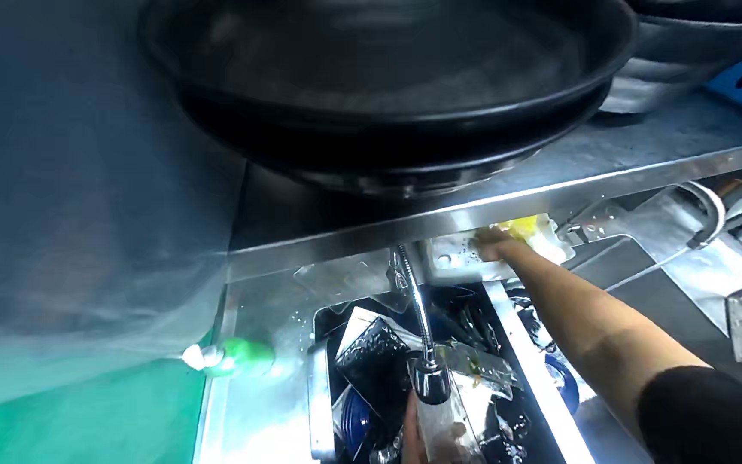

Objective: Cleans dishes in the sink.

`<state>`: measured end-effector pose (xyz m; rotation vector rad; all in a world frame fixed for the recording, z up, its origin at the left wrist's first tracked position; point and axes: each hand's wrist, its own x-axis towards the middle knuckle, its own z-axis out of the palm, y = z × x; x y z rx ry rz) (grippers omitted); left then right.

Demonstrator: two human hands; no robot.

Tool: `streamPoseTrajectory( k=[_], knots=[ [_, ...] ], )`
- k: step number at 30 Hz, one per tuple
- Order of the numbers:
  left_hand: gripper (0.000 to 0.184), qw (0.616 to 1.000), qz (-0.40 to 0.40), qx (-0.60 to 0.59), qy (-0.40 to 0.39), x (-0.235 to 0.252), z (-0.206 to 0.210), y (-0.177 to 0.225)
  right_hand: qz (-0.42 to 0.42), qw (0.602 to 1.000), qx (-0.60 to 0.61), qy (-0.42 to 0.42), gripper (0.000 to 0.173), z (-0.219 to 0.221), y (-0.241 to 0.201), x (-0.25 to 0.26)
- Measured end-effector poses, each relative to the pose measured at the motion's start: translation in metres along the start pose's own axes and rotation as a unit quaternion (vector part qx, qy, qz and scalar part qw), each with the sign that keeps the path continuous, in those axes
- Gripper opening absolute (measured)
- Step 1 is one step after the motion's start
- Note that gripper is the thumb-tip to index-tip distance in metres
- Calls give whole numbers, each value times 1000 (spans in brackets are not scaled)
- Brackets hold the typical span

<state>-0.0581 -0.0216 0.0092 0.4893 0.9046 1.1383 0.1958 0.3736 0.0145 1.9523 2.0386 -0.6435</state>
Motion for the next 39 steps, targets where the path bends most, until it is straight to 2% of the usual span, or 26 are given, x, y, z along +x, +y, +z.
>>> streamPoseTrajectory(
  k=[3, 5, 6, 8, 10, 13, 15, 17, 20, 23, 26, 27, 29, 30, 32, 35, 37, 38, 39],
  knots=[
    [98, 998, -6, -58, -4, 6, 8, -8, -47, 999, -19, -15, 74, -1, 10, -3],
    [86, 992, -2, -121, -22, 8, 12, -11, -97, 991, 77, 50, 60, -7, 27, -8],
    [80, 990, 1, -141, -29, 8, 15, -11, -107, 983, 136, 55, 52, -24, 26, -26],
    [68, 983, -7, -182, -18, 7, 19, -12, -140, 972, 173, 79, 38, -53, 15, -78],
    [58, 973, -17, -230, 2, 8, 19, -18, -194, 961, 179, 87, 37, -51, -3, -139],
    [50, 951, -45, -301, 46, 13, 28, -18, -253, 948, 172, 87, 48, 20, -45, -228],
    [45, 942, -53, -320, 82, 16, 40, -15, -237, 959, 136, 71, 46, 78, -70, -268],
    [45, 944, -56, -298, 132, 16, 55, -12, -200, 973, 105, 40, 53, 115, -90, -300],
    [58, 948, -50, -260, 179, 7, 65, -11, -168, 976, 134, -26, 60, 141, -109, -337],
    [64, 957, -24, -233, 173, -6, 64, -9, -195, 970, 141, -43, 56, 149, -119, -366],
    [58, 965, -29, -233, 116, -19, 63, -10, -212, 966, 146, -18, 52, 156, -114, -373],
    [49, 965, -32, -241, 97, -23, 61, -14, -208, 968, 139, -5, 54, 157, -110, -370],
    [29, 960, -41, -257, 107, -29, 60, -22, -185, 973, 133, 22, 63, 157, -97, -356],
    [31, 960, -39, -259, 101, -32, 58, -25, -171, 976, 133, 32, 68, 156, -88, -347],
    [51, 961, -32, -266, 62, -39, 53, -28, -142, 982, 124, 35, 71, 149, -69, -330],
    [62, 962, -39, -267, 44, -49, 53, -30, -111, 979, 149, 83, 57, 134, -47, -312],
    [51, 964, -52, -252, 64, -47, 50, -25, -102, 953, 269, 98, 46, 121, -37, -308],
    [44, 967, -62, -236, 81, -46, 48, -23, -93, 919, 372, 88, 42, 115, -34, -313],
    [40, 967, -73, -221, 100, -45, 47, -20, -76, 865, 491, 74, 38, 108, -33, -320]
  ],
)
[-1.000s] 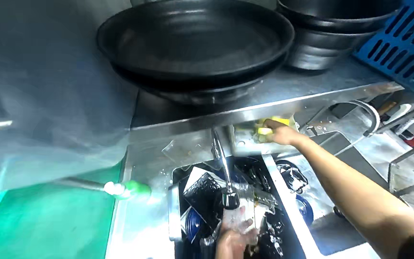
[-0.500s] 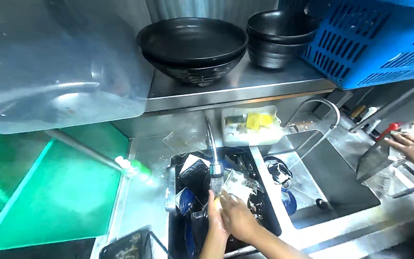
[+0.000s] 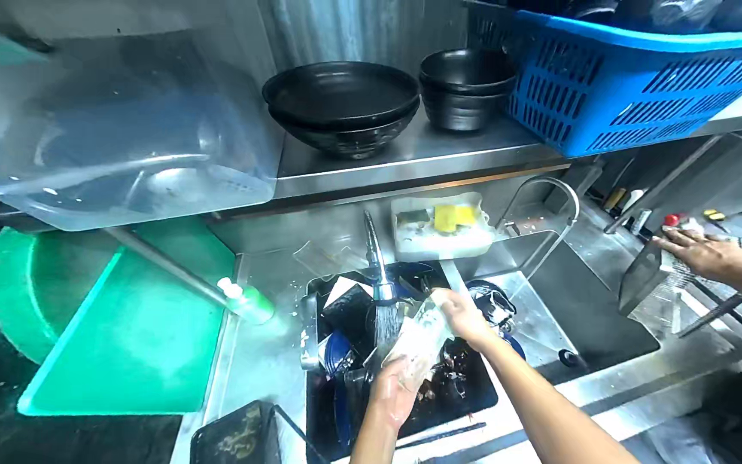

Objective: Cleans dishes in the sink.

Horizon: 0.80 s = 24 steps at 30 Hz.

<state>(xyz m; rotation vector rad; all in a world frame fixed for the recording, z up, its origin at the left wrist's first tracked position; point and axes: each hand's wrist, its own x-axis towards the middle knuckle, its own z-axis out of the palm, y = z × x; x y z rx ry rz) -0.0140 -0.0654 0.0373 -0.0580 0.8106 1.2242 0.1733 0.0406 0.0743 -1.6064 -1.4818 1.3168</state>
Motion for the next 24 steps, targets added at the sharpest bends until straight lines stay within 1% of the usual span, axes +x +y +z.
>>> streamPoseTrajectory(
  k=[1, 3, 5, 7, 10, 11, 13, 16, 17, 18, 20, 21, 22, 23, 24],
  knots=[
    [40, 1000, -7, 11, 16, 0, 2, 1, 20, 992, 128, 2, 36, -5, -6, -6],
    [39, 999, -17, 36, 26, -4, 8, -2, 32, 940, 339, -13, 37, -10, -13, -17],
    [34, 998, -22, 49, 18, -6, 19, -12, 21, 881, 472, -37, 40, -6, -16, -22],
    [30, 998, -22, 55, 10, -6, 30, -23, 27, 843, 536, -41, 41, 6, -16, -28],
    [23, 994, 3, 110, 2, -1, 46, -28, 91, 819, 566, -18, 44, 27, -23, -43],
    [25, 990, 17, 139, 3, 3, 47, -28, 104, 820, 563, 0, 42, 30, -23, -46],
    [40, 977, 26, 208, 33, 11, 46, -31, 118, 828, 548, -1, 39, 35, -19, -49],
    [70, 964, -15, 260, 62, 18, 37, -36, 144, 854, 500, -19, 36, 47, -13, -54],
    [74, 962, -16, 264, 68, 22, 36, -39, 159, 857, 490, -20, 39, 53, -11, -56],
    [73, 962, 4, 261, 79, 26, 37, -42, 169, 860, 481, -17, 43, 59, -8, -58],
    [62, 958, 81, 254, 106, 32, 37, -50, 175, 867, 466, 5, 50, 68, -4, -62],
    [56, 953, 119, 253, 115, 35, 37, -54, 168, 883, 439, 12, 52, 69, 0, -64],
    [50, 945, 153, 264, 119, 39, 35, -58, 157, 903, 398, 21, 50, 70, 6, -65],
    [43, 932, 178, 295, 115, 43, 32, -61, 146, 921, 360, 37, 45, 70, 13, -66],
    [40, 911, 185, 355, 97, 46, 29, -63, 146, 927, 340, 64, 42, 67, 21, -66]
  ],
)
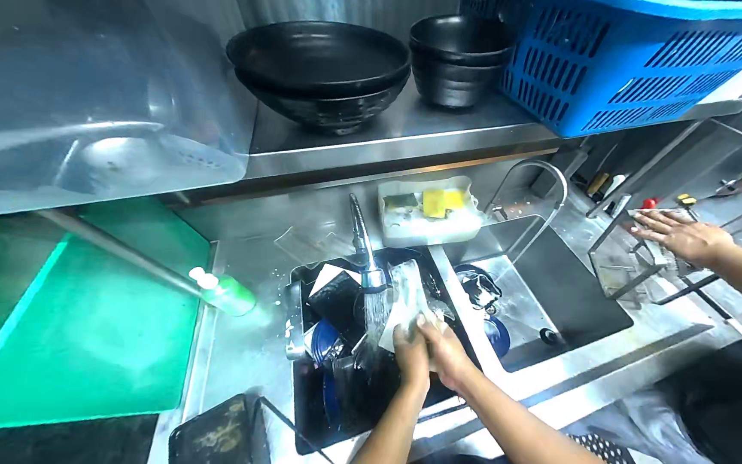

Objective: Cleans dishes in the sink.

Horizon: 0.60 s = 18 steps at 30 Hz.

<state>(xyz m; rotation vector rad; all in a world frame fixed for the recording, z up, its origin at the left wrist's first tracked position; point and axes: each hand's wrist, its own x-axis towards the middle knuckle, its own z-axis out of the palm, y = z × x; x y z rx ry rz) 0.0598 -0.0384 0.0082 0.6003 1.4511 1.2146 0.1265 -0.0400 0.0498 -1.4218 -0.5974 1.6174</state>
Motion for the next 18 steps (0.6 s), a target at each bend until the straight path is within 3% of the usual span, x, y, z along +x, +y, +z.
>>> streamPoseTrajectory(
  k=[2, 5, 7, 10, 13, 18],
  knots=[
    [48, 982, 12, 159, -101, 4, -2, 0, -5, 997, 34, 71, 35, -19, 5, 8],
    [47, 912, 56, 338, -226, 17, -10, 10, -4, 981, 107, 161, 27, -63, -7, 20],
    [41, 858, 133, 455, -199, 30, -22, 18, -7, 970, 89, 226, 29, -103, -16, 33],
    [37, 779, 183, 580, -154, 58, -34, 30, 24, 945, -14, 326, 30, -160, -20, 55],
    [44, 721, 205, 639, -174, 84, -29, 38, 92, 929, -91, 346, 30, -196, -18, 78],
    [60, 693, 175, 653, -249, 118, -16, 32, 169, 899, -182, 360, 35, -206, 6, 113]
  ],
)
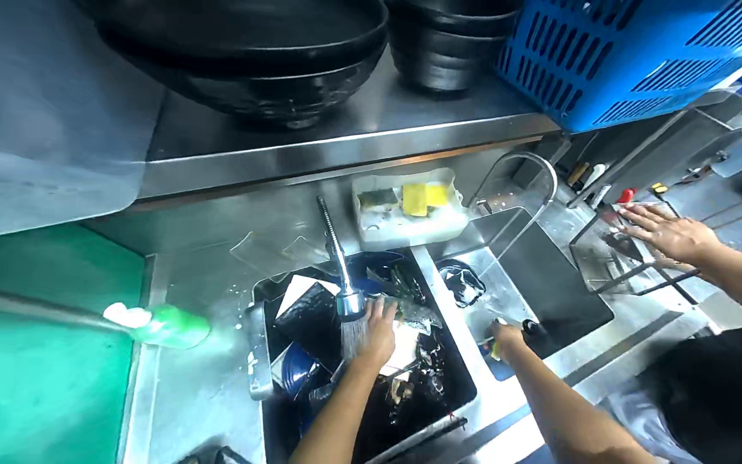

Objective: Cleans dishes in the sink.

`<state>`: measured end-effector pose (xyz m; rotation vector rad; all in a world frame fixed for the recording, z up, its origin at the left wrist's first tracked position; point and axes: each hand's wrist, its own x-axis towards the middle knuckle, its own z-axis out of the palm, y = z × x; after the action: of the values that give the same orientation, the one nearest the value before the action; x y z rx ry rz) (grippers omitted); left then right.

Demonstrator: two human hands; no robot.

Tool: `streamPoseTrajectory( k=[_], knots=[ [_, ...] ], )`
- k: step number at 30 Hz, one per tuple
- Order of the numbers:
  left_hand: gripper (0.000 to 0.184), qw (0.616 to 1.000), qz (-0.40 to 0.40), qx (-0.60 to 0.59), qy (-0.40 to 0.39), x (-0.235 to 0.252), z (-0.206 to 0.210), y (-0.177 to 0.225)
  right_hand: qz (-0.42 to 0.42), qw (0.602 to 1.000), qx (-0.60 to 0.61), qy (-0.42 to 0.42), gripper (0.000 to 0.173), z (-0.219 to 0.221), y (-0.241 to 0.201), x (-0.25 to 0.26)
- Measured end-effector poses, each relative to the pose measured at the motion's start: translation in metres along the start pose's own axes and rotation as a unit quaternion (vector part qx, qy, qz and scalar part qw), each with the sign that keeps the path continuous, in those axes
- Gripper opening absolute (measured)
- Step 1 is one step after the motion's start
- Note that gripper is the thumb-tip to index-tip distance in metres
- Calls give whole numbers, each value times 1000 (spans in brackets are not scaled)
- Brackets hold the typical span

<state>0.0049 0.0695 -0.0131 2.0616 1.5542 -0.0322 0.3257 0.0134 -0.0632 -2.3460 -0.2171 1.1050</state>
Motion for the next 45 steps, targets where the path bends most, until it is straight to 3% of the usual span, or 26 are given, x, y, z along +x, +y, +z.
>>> streamPoseTrajectory(
  k=[4, 8, 12, 16, 19, 21, 23, 25, 28, 32, 34, 37, 42, 45],
  knots=[
    [65, 999, 4, -16, -35, 15, -8, -4, 24, 999, 32, 3, 33, 27, 15, 17],
    [50, 999, 14, -30, -29, 26, -14, -14, 33, 999, 37, -17, 35, 37, 26, 26],
    [38, 995, 66, -25, 76, 31, -3, -24, 19, 997, -62, -37, 42, 37, 24, 30],
    [26, 965, 111, -19, 238, 24, 15, -34, -28, 997, -39, -59, 38, 30, 19, 20],
    [30, 953, 56, -30, 297, -5, 10, -27, -68, 995, -33, -61, 37, 18, 14, 2],
    [31, 939, -18, -136, 315, -33, 3, -18, -99, 993, -34, -57, 40, 9, 10, -10],
    [30, 893, -130, -338, 266, -56, 1, -14, -141, 988, -19, -54, 44, 0, 5, -25],
    [26, 805, -201, -509, 228, -73, 6, -19, -180, 982, -10, -52, 44, -6, -2, -43],
    [20, 677, -222, -670, 211, -91, 16, -27, -212, 974, 25, -73, 40, -6, -18, -82],
    [17, 496, -244, -816, 167, -100, 15, -25, -265, 939, 94, -199, 40, 11, -43, -144],
    [15, 436, -251, -854, 134, -103, 13, -18, -297, 911, 117, -261, 39, 22, -54, -175],
    [10, 402, -232, -882, 80, -110, 17, -6, -326, 884, 125, -311, 40, 35, -64, -208],
    [9, 441, -206, -872, 42, -117, 35, 2, -333, 886, 81, -312, 54, 44, -72, -235],
    [30, 441, -189, -876, 57, -121, 44, -2, -328, 902, 35, -277, 53, 44, -72, -237]
  ],
)
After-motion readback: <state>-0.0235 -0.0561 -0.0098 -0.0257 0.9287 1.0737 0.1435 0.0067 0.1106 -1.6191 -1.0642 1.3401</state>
